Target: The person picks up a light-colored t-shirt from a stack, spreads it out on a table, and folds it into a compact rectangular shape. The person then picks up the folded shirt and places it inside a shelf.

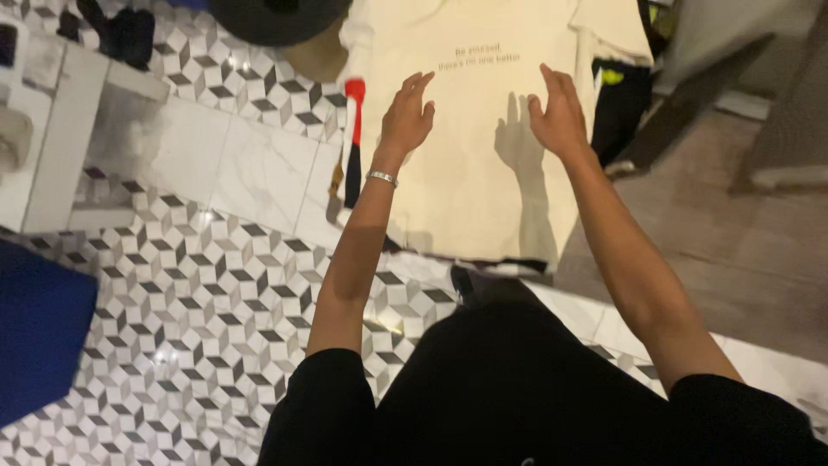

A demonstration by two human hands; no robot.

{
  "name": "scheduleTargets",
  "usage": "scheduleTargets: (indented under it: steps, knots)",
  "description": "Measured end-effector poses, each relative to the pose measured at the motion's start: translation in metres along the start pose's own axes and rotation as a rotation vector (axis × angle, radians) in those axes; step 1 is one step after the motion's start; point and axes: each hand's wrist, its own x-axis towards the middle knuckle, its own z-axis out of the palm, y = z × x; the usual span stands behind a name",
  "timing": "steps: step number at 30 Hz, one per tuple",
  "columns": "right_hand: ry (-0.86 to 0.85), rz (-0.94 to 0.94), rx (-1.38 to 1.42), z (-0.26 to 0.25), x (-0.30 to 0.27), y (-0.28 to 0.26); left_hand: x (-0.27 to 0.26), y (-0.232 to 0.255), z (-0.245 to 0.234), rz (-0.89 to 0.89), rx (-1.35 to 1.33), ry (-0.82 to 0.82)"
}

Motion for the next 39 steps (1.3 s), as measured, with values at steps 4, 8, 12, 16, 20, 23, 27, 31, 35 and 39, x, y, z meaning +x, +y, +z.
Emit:
scheduleTargets:
  steps: [4,8,12,16,20,23,27,31,35,39]
  knots:
    - [-0.002,0.096,-0.079,0.007,0.081,0.032,0.086,-0.031,-0.006,0.006,0.052,0.002]
    - [0.017,0.083,-0.155,0.022,0.156,0.073,0.169,-0.073,0.001,-0.008,0.103,0.009]
    - [0.007,0.054,-0.212,0.033,0.213,0.116,0.231,-0.113,0.023,0.102,0.194,0.060]
    - [-0.015,-0.022,-0.298,0.038,0.251,0.154,0.272,-0.134,0.036,0.181,0.299,0.114]
    - [-0.163,-0.027,-0.328,0.046,0.274,0.186,0.295,-0.132,0.034,0.097,0.292,0.027]
    - [-0.219,-0.004,-0.413,0.053,0.278,0.197,0.301,-0.126,0.024,0.054,0.456,-0.036]
    - [-0.135,-0.019,-0.456,0.053,0.268,0.195,0.293,-0.121,0.012,0.092,0.447,-0.027]
    - [-0.098,-0.036,-0.429,0.041,0.250,0.179,0.266,-0.107,-0.004,0.172,0.338,0.078]
    - [0.064,-0.174,-0.490,0.017,0.214,0.125,0.220,-0.075,-0.028,0.127,0.150,0.087]
    - [0.189,-0.280,-0.590,-0.011,0.168,0.060,0.162,-0.023,-0.044,0.113,0.096,0.078]
